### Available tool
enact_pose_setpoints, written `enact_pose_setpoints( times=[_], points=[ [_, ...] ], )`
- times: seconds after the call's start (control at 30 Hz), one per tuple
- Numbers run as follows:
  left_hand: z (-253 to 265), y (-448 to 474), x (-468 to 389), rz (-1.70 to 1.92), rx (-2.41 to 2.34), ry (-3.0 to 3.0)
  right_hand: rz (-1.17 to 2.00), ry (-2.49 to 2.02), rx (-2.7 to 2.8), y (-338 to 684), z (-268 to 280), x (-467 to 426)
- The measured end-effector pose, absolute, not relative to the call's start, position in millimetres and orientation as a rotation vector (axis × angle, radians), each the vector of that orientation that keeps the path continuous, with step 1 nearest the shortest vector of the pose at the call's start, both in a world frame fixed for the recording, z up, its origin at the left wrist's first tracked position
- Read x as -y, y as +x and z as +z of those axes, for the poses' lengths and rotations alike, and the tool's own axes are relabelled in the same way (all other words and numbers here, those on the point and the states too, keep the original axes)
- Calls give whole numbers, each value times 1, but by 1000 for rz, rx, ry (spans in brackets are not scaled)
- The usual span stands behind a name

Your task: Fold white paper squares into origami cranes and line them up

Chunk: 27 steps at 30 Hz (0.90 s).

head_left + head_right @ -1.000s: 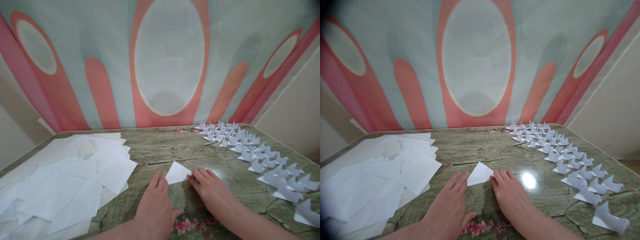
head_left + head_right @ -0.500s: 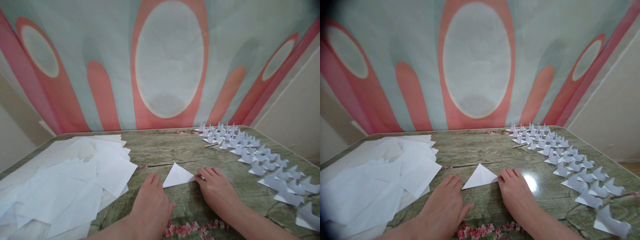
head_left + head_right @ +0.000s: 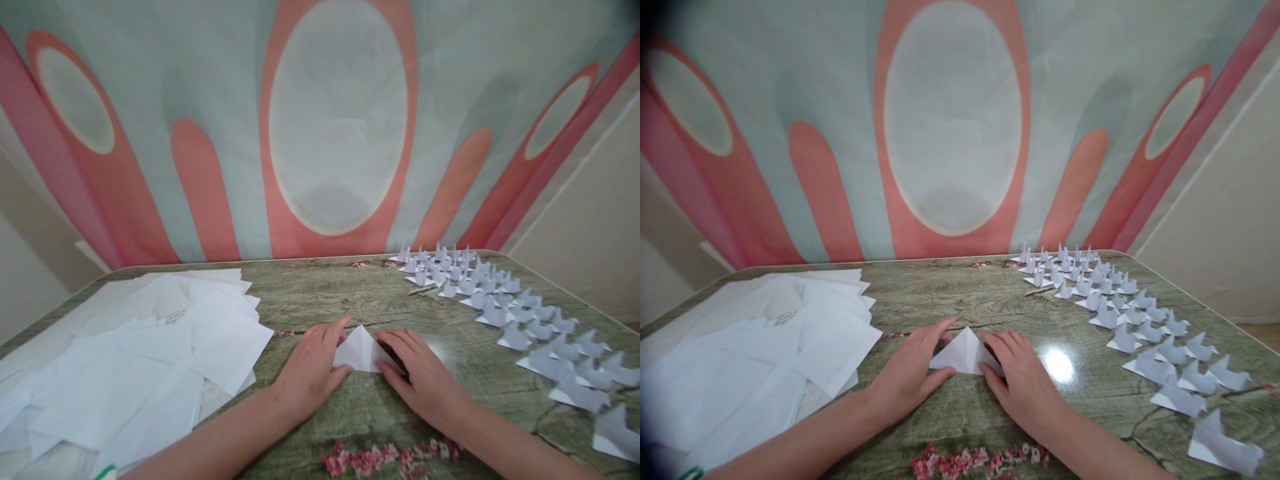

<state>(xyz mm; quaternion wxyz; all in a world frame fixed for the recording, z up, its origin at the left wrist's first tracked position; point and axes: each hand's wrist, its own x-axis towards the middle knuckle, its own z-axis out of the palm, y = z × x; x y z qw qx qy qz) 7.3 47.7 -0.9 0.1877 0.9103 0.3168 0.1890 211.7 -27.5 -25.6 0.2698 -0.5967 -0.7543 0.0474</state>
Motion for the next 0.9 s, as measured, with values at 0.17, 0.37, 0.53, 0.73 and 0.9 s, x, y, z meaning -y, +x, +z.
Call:
enact_pose_setpoints(
  times=[0.17,0.37,0.53,0.73,0.9],
  points=[
    [0,8,-47,561,-817,2583,337,-1548,1936,211,-20,29],
    [0,8,-50,620,-639,2657,564,-1514,1737,211,-20,30],
    [0,7,-52,668,-512,2766,594,-1482,1607,210,-30,27],
    [1,7,-53,700,-512,2827,552,-1491,1586,214,-33,24],
    [4,7,-46,578,-480,2869,486,-1497,1671,218,-30,22]
  ],
)
